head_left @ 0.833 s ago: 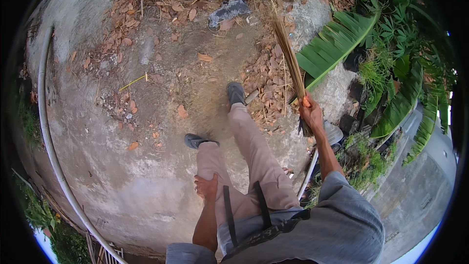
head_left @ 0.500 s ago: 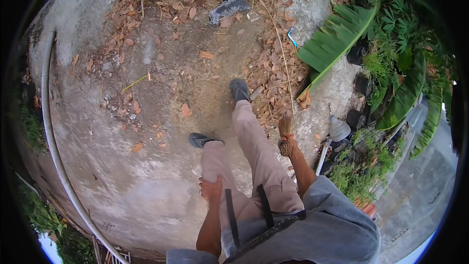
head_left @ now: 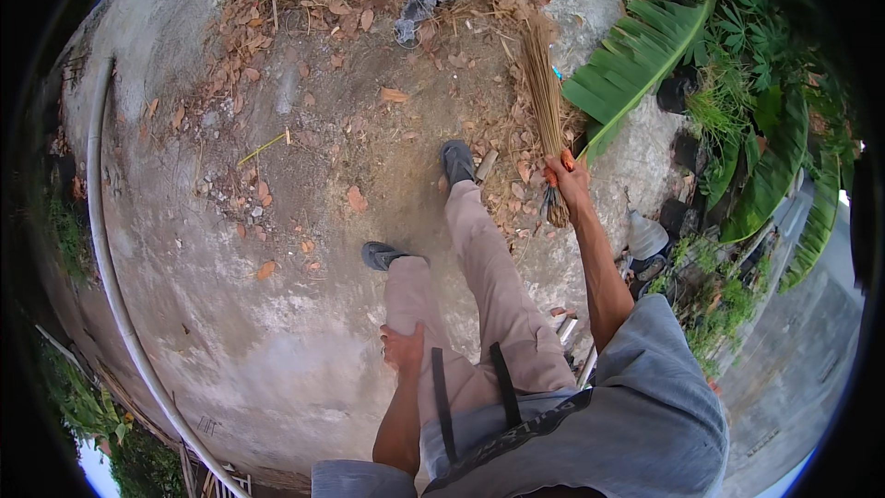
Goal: The person sweeps a concrete outdoor area using a traditional straw broom. They gather scattered dry leaves, straw, and small debris into a central pile, moving around the space to collect material from different spots.
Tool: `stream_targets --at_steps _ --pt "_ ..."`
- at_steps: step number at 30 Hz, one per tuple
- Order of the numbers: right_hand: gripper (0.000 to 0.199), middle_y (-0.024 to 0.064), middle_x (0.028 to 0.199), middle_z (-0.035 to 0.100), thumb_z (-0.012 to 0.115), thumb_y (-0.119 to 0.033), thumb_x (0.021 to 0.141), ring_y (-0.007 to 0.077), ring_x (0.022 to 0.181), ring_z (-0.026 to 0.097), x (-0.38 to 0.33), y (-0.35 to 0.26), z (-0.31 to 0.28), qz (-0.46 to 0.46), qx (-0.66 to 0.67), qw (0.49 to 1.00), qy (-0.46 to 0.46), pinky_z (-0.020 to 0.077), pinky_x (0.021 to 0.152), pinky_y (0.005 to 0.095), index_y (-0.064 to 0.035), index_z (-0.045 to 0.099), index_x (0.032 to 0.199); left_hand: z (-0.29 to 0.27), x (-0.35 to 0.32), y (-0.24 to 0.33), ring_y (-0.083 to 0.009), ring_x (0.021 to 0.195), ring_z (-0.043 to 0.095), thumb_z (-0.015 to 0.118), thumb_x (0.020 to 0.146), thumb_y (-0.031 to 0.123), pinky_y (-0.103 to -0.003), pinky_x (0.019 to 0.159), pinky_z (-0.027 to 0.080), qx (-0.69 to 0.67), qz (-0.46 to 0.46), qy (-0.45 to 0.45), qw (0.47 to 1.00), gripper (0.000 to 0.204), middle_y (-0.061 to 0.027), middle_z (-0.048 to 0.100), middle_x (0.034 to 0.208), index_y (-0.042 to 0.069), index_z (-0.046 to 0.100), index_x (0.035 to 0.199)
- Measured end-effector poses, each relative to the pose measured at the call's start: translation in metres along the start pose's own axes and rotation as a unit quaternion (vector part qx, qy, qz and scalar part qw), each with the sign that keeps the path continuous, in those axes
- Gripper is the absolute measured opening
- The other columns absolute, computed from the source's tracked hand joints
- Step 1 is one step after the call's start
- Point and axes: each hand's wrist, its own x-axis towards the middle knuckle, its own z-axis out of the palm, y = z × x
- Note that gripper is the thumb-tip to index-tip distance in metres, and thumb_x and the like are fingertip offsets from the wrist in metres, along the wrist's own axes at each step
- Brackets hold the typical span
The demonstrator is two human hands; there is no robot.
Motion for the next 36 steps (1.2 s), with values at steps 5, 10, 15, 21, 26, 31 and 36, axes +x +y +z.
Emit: stream_targets --at_steps 5,10,15,21,26,31,36 --pt "0.01 0.0042 0.069 0.062 0.067 -0.013 0.089 0.0131 0.059 0.057 -0.016 0.117 0.031 0.108 0.015 0.991 0.079 0.0466 0.059 0.0291 -0.0036 0.063 0.088 0.001 -0.009 0.0 -0.0417 0.106 0.063 0.076 0.071 0.057 -0.052 0.09 0.051 -0.013 -0.006 -0.004 1.0 0.087 -0.0243 0.058 0.117 0.0 0.042 0.126" --pt "0.015 0.0019 0.068 0.062 0.068 -0.02 0.091 0.0118 0.061 0.057 0.064 0.05 0.116 0.006 -0.007 0.988 -0.153 0.0452 0.062 0.0267 -0.0044 0.067 0.09 0.0 -0.013 0.001 -0.0416 0.106 0.063 0.075 0.071 0.057 -0.051 0.09 0.051 -0.007 0.003 -0.01 1.0 0.087 -0.0245 0.058 0.116 -0.001 0.042 0.126" --pt "0.047 -0.0019 0.069 0.057 0.068 -0.019 0.094 0.0085 0.059 0.052 0.029 -0.045 0.124 -0.151 -0.046 0.976 -0.147 0.0437 0.056 0.0255 -0.0074 0.054 0.138 0.006 -0.019 -0.01 -0.0414 0.106 0.064 0.075 0.072 0.057 -0.05 0.09 0.051 -0.03 -0.01 -0.014 0.999 0.089 -0.0248 0.058 0.116 -0.002 0.04 0.128" --pt "0.059 0.0046 0.068 0.063 0.067 -0.018 0.092 0.014 0.059 0.058 -0.053 0.01 0.076 -0.15 -0.284 0.893 -0.314 0.0464 0.056 0.0339 -0.0087 0.048 0.147 0.015 -0.02 -0.018 -0.0433 0.112 0.061 0.077 0.071 0.056 -0.052 0.095 0.047 -0.066 -0.04 -0.056 0.995 0.099 -0.026 0.057 0.125 -0.002 0.035 0.139" --pt "0.051 0.0245 0.087 0.068 0.068 -0.022 0.084 0.037 0.072 0.067 0.029 0.027 0.061 -0.242 -0.516 0.777 -0.267 0.0525 0.069 0.0414 -0.0022 0.06 0.13 0.011 -0.025 -0.024 -0.0426 0.109 0.062 0.077 0.071 0.056 -0.051 0.093 0.048 -0.079 -0.043 -0.059 0.994 0.094 -0.0253 0.056 0.123 -0.001 0.037 0.136" --pt "0.046 0.0191 0.082 0.07 0.067 -0.026 0.088 0.0307 0.072 0.068 0.097 0.006 0.041 -0.351 -0.393 0.85 0.012 0.0531 0.07 0.0381 -0.0007 0.062 0.125 0.015 -0.029 -0.026 -0.0415 0.107 0.063 0.077 0.073 0.053 -0.051 0.091 0.05 -0.078 -0.02 -0.031 0.996 0.084 -0.0228 0.056 0.119 0.001 0.041 0.127" --pt "0.049 0.0228 0.089 0.07 0.067 -0.024 0.087 0.0332 0.081 0.07 0.014 -0.035 0.074 -0.236 -0.394 0.885 -0.078 0.052 0.076 0.0398 -0.0074 0.061 0.133 0.026 -0.033 -0.036 -0.0417 0.108 0.062 0.077 0.074 0.052 -0.051 0.093 0.049 -0.105 -0.037 -0.028 0.993 0.084 -0.0232 0.056 0.121 0.0 0.04 0.128"
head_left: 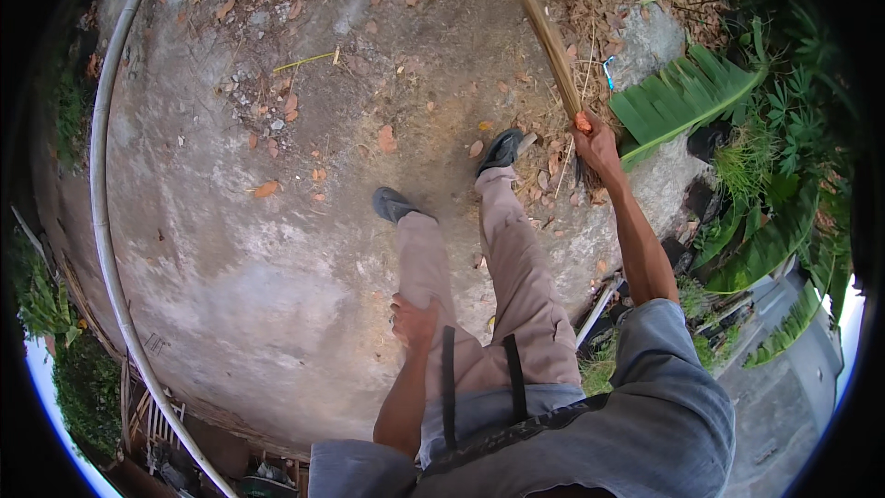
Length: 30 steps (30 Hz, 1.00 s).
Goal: The person sweeps a concrete outdoor area using a traditional straw broom. They gather scattered dry leaves, straw, and small debris into a central pile, moving around the space to collect material from different spots.
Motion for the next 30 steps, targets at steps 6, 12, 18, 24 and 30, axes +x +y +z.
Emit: stream_targets --at_steps 6,12,18,24,30 --pt "0.05 0.0263 0.085 0.068 0.069 -0.025 0.083 0.0428 0.082 0.067 -0.019 0.023 0.041 -0.179 -0.098 0.954 -0.22 0.0534 0.072 0.0447 -0.0046 0.062 0.128 -0.003 0.001 0.002 -0.042 0.108 0.062 0.077 0.074 0.053 -0.052 0.093 0.048 -0.007 -0.001 -0.008 1.0 0.083 -0.0227 0.055 0.12 0.001 0.041 0.128" --pt "0.04 0.0234 0.078 0.068 0.067 -0.022 0.084 0.0391 0.073 0.068 0.009 0.018 0.061 -0.044 -0.009 0.996 0.081 0.0535 0.067 0.0433 -0.003 0.065 0.12 -0.003 0.001 -0.002 -0.042 0.109 0.061 0.075 0.074 0.055 -0.053 0.093 0.047 -0.01 -0.003 -0.015 1.0 0.084 -0.0237 0.055 0.122 0.002 0.041 0.129" --pt "0.056 0.0277 0.095 0.069 0.067 -0.025 0.089 0.0372 0.091 0.07 -0.081 -0.032 0.078 -0.068 0.021 0.991 -0.112 0.0525 0.079 0.0418 -0.0043 0.054 0.139 -0.002 0.006 -0.016 -0.0425 0.107 0.062 0.074 0.074 0.054 -0.052 0.091 0.049 -0.034 -0.014 -0.01 0.999 0.083 -0.0246 0.056 0.122 0.002 0.041 0.129" --pt "0.058 0.0256 0.101 0.069 0.07 -0.026 0.084 0.0385 0.096 0.069 -0.081 -0.033 0.154 -0.1 -0.059 0.961 -0.25 0.0532 0.082 0.0421 -0.0086 0.057 0.137 -0.012 0.017 -0.032 -0.0433 0.107 0.063 0.074 0.075 0.053 -0.053 0.092 0.049 -0.054 0.015 -0.004 0.998 0.08 -0.0251 0.057 0.121 0.001 0.042 0.128" --pt "0.056 0.0287 0.097 0.068 0.07 -0.027 0.085 0.0392 0.089 0.069 -0.092 -0.066 0.143 -0.057 -0.053 0.997 -0.021 0.0541 0.076 0.0427 -0.0058 0.058 0.135 -0.025 0.038 -0.056 -0.0427 0.109 0.062 0.073 0.076 0.053 -0.051 0.094 0.049 -0.05 0.023 -0.041 0.998 0.079 -0.0247 0.056 0.124 0.002 0.043 0.129"
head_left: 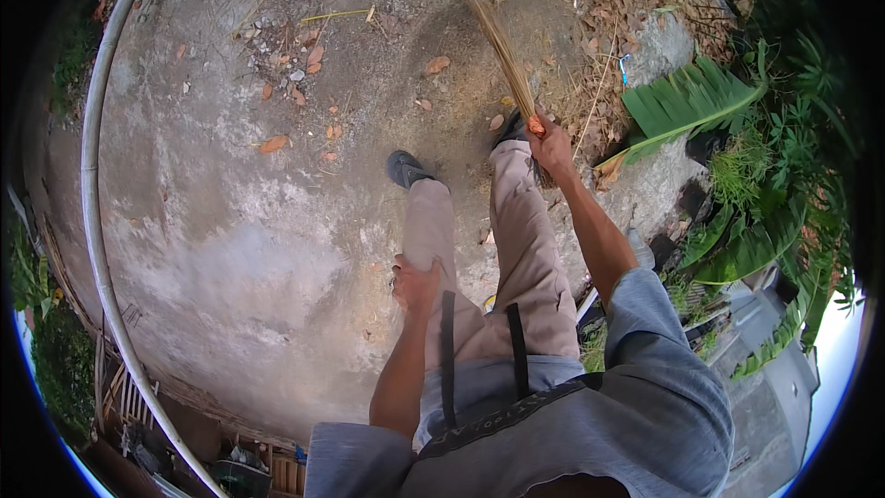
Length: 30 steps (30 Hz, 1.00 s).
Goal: The person sweeps a concrete outdoor area using a traditional straw broom. They gather scattered dry leaves, straw, and small debris into a central pile, moving around the space to collect material from different spots.
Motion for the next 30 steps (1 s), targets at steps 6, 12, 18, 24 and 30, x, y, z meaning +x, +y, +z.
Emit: stream_targets --at_steps 6,12,18,24,30 --pt "0.059 0.0269 0.083 0.068 0.068 -0.025 0.087 0.0339 0.079 0.071 -0.066 0.019 -0.057 -0.013 0.027 0.998 0.057 0.0531 0.072 0.0401 -0.0002 0.054 0.138 0.004 -0.003 -0.016 -0.0412 0.112 0.061 0.072 0.077 0.054 -0.05 0.096 0.048 0.008 0.009 -0.019 1.0 0.077 -0.0241 0.055 0.125 0.003 0.044 0.127" --pt "0.056 0.0248 0.082 0.068 0.067 -0.02 0.088 0.0258 0.074 0.071 -0.147 0.058 -0.042 0.064 0.047 0.991 -0.108 0.0527 0.072 0.0369 -0.0049 0.054 0.14 0.016 -0.013 -0.025 -0.0411 0.109 0.062 0.071 0.077 0.055 -0.049 0.095 0.049 0.022 0.018 -0.021 0.999 0.076 -0.0234 0.056 0.123 0.002 0.045 0.126" --pt "0.054 0.0273 0.091 0.069 0.07 -0.027 0.082 0.0419 0.088 0.068 -0.115 0.135 0.018 -0.036 -0.058 0.986 -0.151 0.0543 0.078 0.0459 -0.0175 0.062 0.134 0.03 -0.021 -0.025 -0.04 0.105 0.064 0.072 0.077 0.054 -0.048 0.091 0.051 0.055 0.043 0.004 0.998 0.076 -0.0229 0.058 0.119 0.001 0.045 0.125" --pt "0.05 0.0238 0.092 0.07 0.069 -0.027 0.084 0.0372 0.085 0.07 -0.072 0.139 -0.009 0.055 0.016 0.998 0.0 0.0539 0.072 0.0407 -0.0121 0.064 0.131 0.053 -0.039 -0.02 -0.0396 0.104 0.065 0.073 0.077 0.051 -0.048 0.09 0.052 0.07 0.049 0.046 0.995 0.075 -0.0223 0.058 0.117 0.001 0.045 0.125" --pt "0.053 0.0292 0.097 0.067 0.069 -0.018 0.084 0.0399 0.094 0.069 -0.194 0.173 -0.012 0.072 0.098 0.993 0.005 0.0536 0.079 0.0432 -0.0086 0.058 0.136 0.08 -0.067 -0.003 -0.0397 0.104 0.064 0.073 0.077 0.051 -0.048 0.09 0.052 0.098 0.044 0.076 0.991 0.077 -0.0227 0.058 0.117 0.0 0.043 0.127"
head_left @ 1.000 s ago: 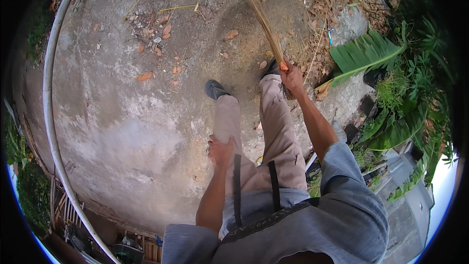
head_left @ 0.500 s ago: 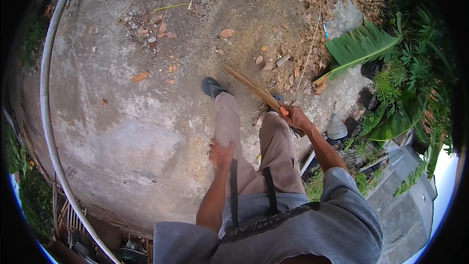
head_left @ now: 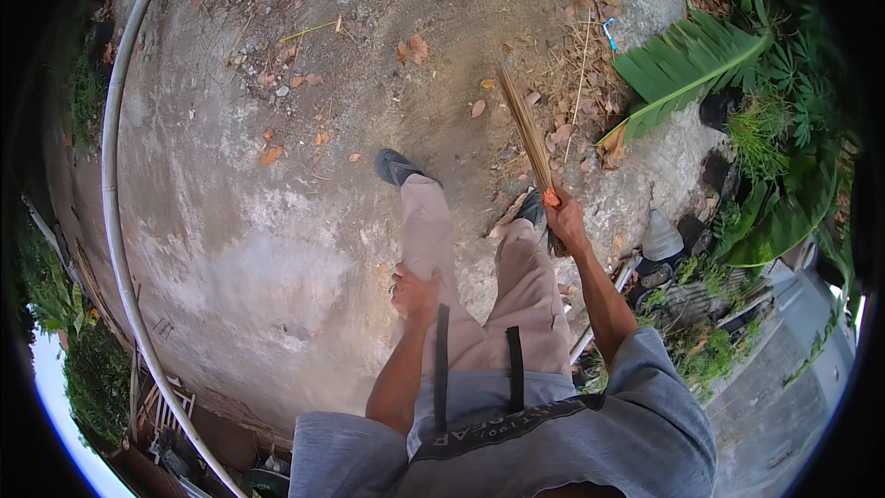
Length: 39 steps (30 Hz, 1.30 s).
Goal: The person sweeps a concrete outdoor area using a traditional straw broom. They gather scattered dry leaves, straw, and small debris into a central pile, moving around the space to collect material from different spots.
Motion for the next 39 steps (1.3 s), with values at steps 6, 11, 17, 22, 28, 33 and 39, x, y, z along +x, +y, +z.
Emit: stream_targets --at_steps 6,11,17,22,28,33,39 --pt "0.058 0.0178 0.09 0.073 0.071 -0.021 0.085 0.0179 0.073 0.067 -0.026 0.136 -0.057 0.141 0.005 0.989 0.045 0.0539 0.07 0.0329 -0.0062 0.056 0.14 0.024 -0.008 0.01 -0.0393 0.105 0.064 0.073 0.077 0.051 -0.048 0.091 0.052 0.052 0.017 0.002 0.999 0.083 -0.0224 0.057 0.121 -0.001 0.037 0.131" --pt "0.039 0.0038 0.071 0.061 0.064 -0.02 0.097 0.0107 0.059 0.056 -0.04 0.15 -0.077 0.179 0.15 0.955 0.183 0.0465 0.054 0.0277 -0.0007 0.058 0.131 0.036 -0.013 0.021 -0.0382 0.106 0.064 0.072 0.077 0.052 -0.048 0.089 0.053 0.105 0.019 0.001 0.994 0.084 -0.0215 0.055 0.122 0.0 0.035 0.131" --pt "0.014 0.0016 0.065 0.059 0.065 -0.016 0.093 0.013 0.053 0.053 -0.092 0.158 0.01 0.392 0.42 0.797 0.185 0.0454 0.053 0.0302 -0.0027 0.063 0.096 0.04 -0.03 0.042 -0.0377 0.106 0.064 0.071 0.078 0.051 -0.048 0.089 0.053 0.139 0.047 0.0 0.989 0.077 -0.021 0.053 0.124 0.002 0.039 0.128" --pt "0.019 0.0053 0.076 0.06 0.074 -0.022 0.079 0.0187 0.064 0.059 0.022 0.144 0.093 0.473 0.596 0.639 0.111 0.0452 0.055 0.0371 -0.0088 0.063 0.087 0.025 -0.016 0.057 -0.0379 0.107 0.063 0.071 0.078 0.05 -0.047 0.09 0.053 0.177 0.095 0.004 0.98 0.074 -0.0208 0.054 0.122 0.003 0.04 0.127" --pt "0.019 0.0014 0.072 0.062 0.073 -0.019 0.083 0.0117 0.061 0.054 0.144 -0.032 0.032 0.244 0.508 0.826 -0.001 0.0434 0.06 0.0302 -0.0037 0.066 0.091 -0.002 -0.003 0.068 -0.0377 0.111 0.062 0.07 0.079 0.05 -0.047 0.091 0.052 0.192 0.095 -0.018 0.977 0.074 -0.0205 0.055 0.121 0.003 0.041 0.128" --pt "0.021 0.0006 0.068 0.059 0.068 -0.014 0.091 0.0086 0.054 0.052 0.054 -0.023 0.005 0.196 0.411 0.89 0.033 0.0416 0.052 0.0259 -0.0039 0.063 0.108 -0.031 0.026 0.071 -0.0379 0.114 0.061 0.069 0.076 0.057 -0.048 0.095 0.05 0.197 0.104 -0.06 0.973 0.086 -0.0214 0.055 0.125 0.003 0.039 0.134" --pt "0.008 0.002 0.066 0.06 0.067 -0.011 0.09 0.0101 0.058 0.055 -0.081 0.023 -0.028 0.351 0.482 0.791 0.137 0.0442 0.055 0.0273 -0.0034 0.063 0.09 -0.094 0.044 0.07 -0.0412 0.126 0.054 0.07 0.072 0.07 -0.05 0.104 0.043 0.168 0.114 -0.18 0.962 0.108 -0.0278 0.053 0.137 0.005 0.032 0.149"
